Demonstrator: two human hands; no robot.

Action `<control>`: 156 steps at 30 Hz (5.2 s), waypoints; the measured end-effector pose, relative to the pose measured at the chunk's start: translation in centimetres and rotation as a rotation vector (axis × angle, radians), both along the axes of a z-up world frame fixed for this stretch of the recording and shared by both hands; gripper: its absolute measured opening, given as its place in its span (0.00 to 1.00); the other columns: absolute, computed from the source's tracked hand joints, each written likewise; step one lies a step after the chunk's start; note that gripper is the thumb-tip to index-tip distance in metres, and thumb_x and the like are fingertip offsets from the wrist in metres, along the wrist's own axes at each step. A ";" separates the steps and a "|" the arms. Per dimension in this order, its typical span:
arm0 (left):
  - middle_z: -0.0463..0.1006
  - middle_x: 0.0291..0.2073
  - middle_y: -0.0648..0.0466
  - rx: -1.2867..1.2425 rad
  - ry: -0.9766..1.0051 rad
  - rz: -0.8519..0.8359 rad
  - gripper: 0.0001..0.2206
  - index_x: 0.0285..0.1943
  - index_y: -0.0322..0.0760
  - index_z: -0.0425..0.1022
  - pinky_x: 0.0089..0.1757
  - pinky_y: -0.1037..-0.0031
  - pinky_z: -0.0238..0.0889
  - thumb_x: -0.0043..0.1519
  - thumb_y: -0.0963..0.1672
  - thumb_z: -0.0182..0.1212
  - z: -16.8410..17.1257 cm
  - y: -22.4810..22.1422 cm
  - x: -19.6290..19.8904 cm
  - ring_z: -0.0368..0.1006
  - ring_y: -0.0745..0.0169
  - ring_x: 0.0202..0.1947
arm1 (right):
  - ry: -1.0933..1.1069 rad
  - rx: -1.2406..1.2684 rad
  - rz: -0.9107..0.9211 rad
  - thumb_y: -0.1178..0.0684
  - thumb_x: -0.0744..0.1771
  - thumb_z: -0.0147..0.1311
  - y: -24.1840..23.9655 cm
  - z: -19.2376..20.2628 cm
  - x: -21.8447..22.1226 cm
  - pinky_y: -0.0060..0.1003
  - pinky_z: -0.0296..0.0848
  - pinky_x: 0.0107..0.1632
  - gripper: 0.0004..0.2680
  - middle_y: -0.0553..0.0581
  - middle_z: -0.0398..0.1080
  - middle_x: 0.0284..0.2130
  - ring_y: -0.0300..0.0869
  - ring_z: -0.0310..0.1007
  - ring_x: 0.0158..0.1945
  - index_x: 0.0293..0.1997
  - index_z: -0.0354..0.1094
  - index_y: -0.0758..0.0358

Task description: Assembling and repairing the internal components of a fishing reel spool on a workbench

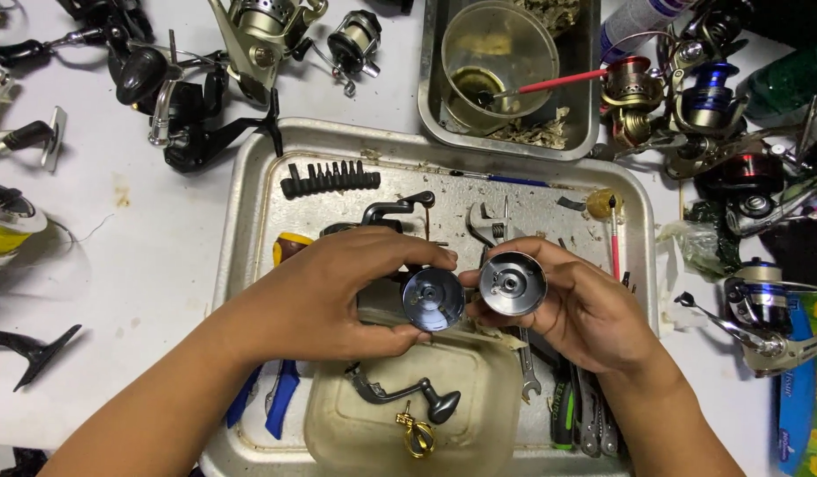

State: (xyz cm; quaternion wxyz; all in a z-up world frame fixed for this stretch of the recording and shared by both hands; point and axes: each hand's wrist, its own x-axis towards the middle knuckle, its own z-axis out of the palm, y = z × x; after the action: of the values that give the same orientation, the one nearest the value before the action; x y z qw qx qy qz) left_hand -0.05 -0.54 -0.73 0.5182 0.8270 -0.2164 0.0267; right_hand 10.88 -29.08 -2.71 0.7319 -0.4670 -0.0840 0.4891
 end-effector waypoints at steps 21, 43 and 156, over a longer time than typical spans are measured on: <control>0.81 0.54 0.55 0.031 0.032 -0.006 0.26 0.62 0.42 0.71 0.51 0.67 0.66 0.53 0.47 0.68 0.1 -0.2 0.1 0.76 0.56 0.51 | -0.008 -0.077 0.008 0.56 0.69 0.36 0.4 0.7 -0.3 0.52 0.80 0.51 0.15 0.86 0.72 0.52 0.71 0.80 0.47 0.58 0.62 0.77; 0.80 0.54 0.55 0.032 0.053 0.002 0.26 0.63 0.43 0.70 0.53 0.65 0.66 0.53 0.47 0.66 0.0 -0.1 0.0 0.76 0.55 0.54 | -0.079 -0.103 0.010 0.56 0.70 0.34 0.2 0.4 -0.2 0.44 0.81 0.45 0.15 0.86 0.73 0.51 0.60 0.80 0.45 0.57 0.63 0.78; 0.44 0.80 0.47 -0.198 0.565 -0.262 0.31 0.81 0.41 0.41 0.68 0.62 0.34 0.66 0.46 0.40 1.8 -3.9 5.3 0.41 0.53 0.79 | -1.594 -0.438 -0.111 0.43 0.57 0.77 1.2 3.6 -1.3 0.37 0.74 0.53 0.29 0.60 0.72 0.44 0.46 0.73 0.48 0.58 0.70 0.67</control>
State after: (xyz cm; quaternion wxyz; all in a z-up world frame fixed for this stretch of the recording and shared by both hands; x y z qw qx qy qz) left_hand 5.29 -4.43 1.06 0.6345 0.7126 -0.1648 -0.2498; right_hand 9.56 -27.87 0.91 0.3682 -0.8092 -0.4574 -0.0201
